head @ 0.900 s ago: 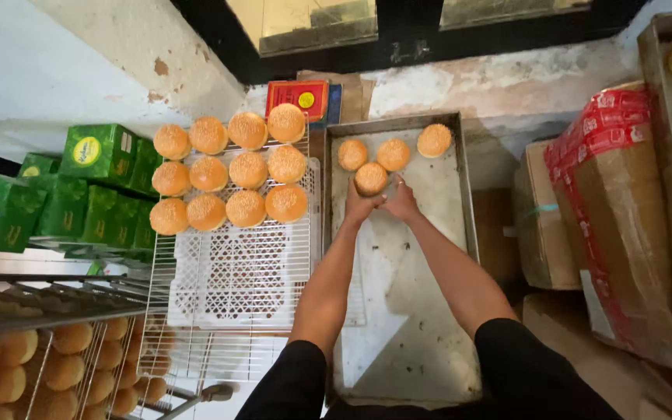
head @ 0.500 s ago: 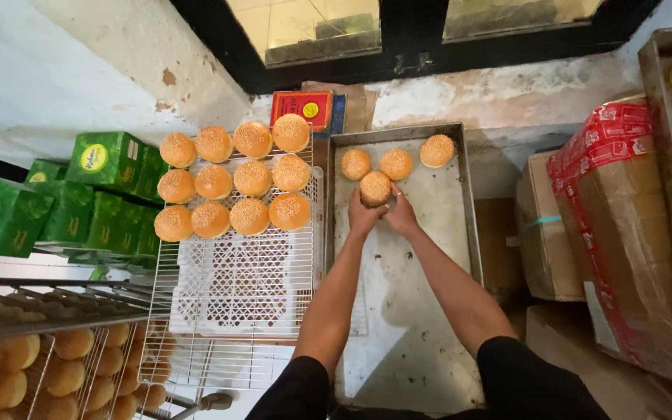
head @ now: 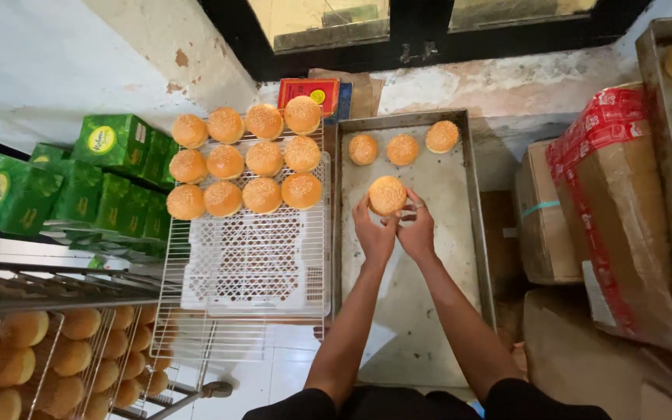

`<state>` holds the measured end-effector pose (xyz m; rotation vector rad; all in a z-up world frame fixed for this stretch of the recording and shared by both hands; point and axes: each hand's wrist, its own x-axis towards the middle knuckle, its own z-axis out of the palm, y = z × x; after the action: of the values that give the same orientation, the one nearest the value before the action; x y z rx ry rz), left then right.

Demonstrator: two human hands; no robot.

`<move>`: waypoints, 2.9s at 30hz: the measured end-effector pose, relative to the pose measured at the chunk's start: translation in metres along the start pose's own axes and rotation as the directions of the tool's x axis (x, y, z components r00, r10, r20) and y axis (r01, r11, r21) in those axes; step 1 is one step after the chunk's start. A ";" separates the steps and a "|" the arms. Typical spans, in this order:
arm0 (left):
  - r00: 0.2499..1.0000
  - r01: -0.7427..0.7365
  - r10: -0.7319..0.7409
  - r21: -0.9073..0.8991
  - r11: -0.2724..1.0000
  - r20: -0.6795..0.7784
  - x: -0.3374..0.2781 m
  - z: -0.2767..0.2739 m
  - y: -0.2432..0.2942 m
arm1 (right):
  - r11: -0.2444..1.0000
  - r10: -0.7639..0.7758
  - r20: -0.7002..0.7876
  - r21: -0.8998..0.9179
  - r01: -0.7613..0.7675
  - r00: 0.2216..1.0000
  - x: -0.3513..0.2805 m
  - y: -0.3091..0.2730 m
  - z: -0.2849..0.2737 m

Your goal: Arranging burger buns on a cooling rack.

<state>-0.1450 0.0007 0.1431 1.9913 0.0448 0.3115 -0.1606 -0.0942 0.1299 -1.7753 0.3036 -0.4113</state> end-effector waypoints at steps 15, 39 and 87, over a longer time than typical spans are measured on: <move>0.991 0.025 -0.040 -0.116 0.993 -0.127 -0.003 -0.163 -0.018 | 0.976 -0.174 0.112 -0.110 0.186 0.978 -0.075 -0.093 0.099; 0.994 -0.071 0.051 0.229 0.971 0.092 0.030 -0.222 -0.090 | 0.961 -0.068 0.048 -0.267 0.079 0.997 -0.105 -0.099 0.164; 0.931 -0.267 0.274 -0.061 0.962 0.241 -0.105 -0.110 -0.009 | 0.993 -0.009 -0.007 -0.117 0.008 1.000 -0.149 -0.061 -0.018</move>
<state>-0.2717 0.0839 0.1579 1.9953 -0.3950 0.2344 -0.3036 -0.0339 0.1760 -1.8905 0.3314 -0.4134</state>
